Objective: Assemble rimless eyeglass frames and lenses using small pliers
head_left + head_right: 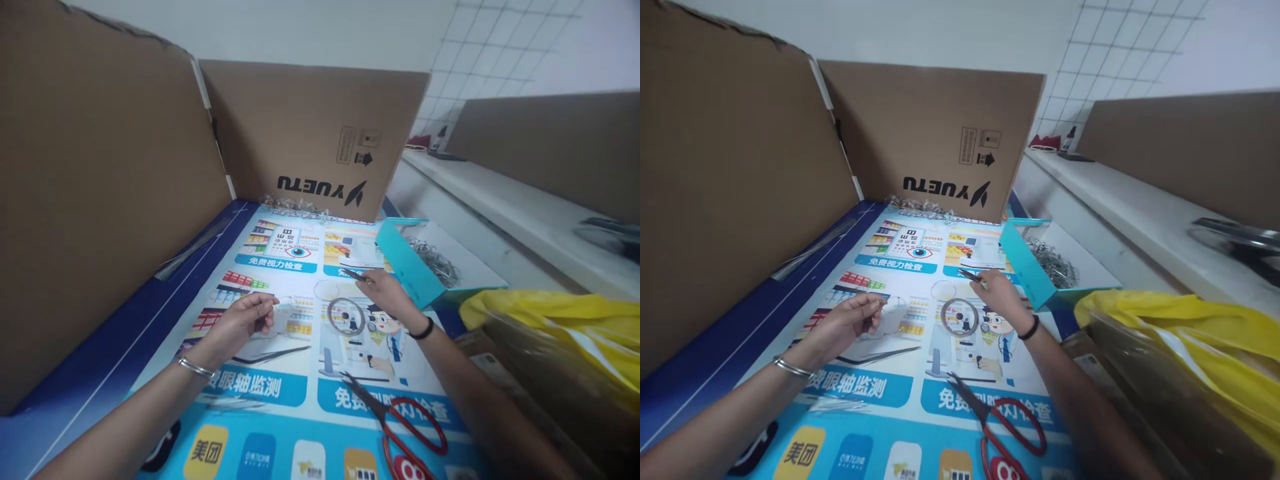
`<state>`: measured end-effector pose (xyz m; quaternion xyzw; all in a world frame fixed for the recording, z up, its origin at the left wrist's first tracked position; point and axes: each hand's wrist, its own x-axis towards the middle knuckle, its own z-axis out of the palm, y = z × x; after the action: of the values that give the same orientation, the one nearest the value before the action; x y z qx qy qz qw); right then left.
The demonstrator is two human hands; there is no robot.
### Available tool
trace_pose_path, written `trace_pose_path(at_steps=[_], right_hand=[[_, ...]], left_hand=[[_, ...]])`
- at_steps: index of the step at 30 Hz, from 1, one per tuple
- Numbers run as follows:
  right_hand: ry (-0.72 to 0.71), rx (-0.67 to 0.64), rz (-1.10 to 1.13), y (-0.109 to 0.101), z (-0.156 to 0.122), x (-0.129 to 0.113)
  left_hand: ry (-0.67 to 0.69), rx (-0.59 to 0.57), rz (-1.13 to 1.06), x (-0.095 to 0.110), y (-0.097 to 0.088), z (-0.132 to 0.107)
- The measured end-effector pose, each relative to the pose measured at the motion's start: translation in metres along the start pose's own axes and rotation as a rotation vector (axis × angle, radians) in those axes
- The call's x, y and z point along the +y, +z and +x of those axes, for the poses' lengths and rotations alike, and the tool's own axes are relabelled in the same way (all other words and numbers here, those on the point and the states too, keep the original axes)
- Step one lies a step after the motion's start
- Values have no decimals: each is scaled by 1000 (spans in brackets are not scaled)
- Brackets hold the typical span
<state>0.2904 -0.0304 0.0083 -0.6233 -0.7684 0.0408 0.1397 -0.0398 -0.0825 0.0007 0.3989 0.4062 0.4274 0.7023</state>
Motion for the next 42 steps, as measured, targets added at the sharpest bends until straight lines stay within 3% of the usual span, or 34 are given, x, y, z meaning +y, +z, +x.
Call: trace_pose_path(at_steps=[8,16,21,26,28,32,35,42], right_hand=[[35,10,-115,26,26,7],[-6,49,-164,36,35,-2],[-166,126,-70,21,36,-10],[-371,150,105,7,22,-33],[-509,172,309,6,13,-44],[-612,217,422,12,4,-59],[-547,226,525,18,3,-63],[-179,117,733,23,-2,-66]], left_hand=[[33,-24,-41,6,-2,13],[28,-115,-43,19,20,38],[0,-146,-77,16,35,55],[-15,-177,-92,10,44,65],[-34,-178,-93,7,47,66],[-75,-197,-74,1,48,65],[-105,-225,-50,-2,45,63],[-153,-297,-34,-4,45,60]])
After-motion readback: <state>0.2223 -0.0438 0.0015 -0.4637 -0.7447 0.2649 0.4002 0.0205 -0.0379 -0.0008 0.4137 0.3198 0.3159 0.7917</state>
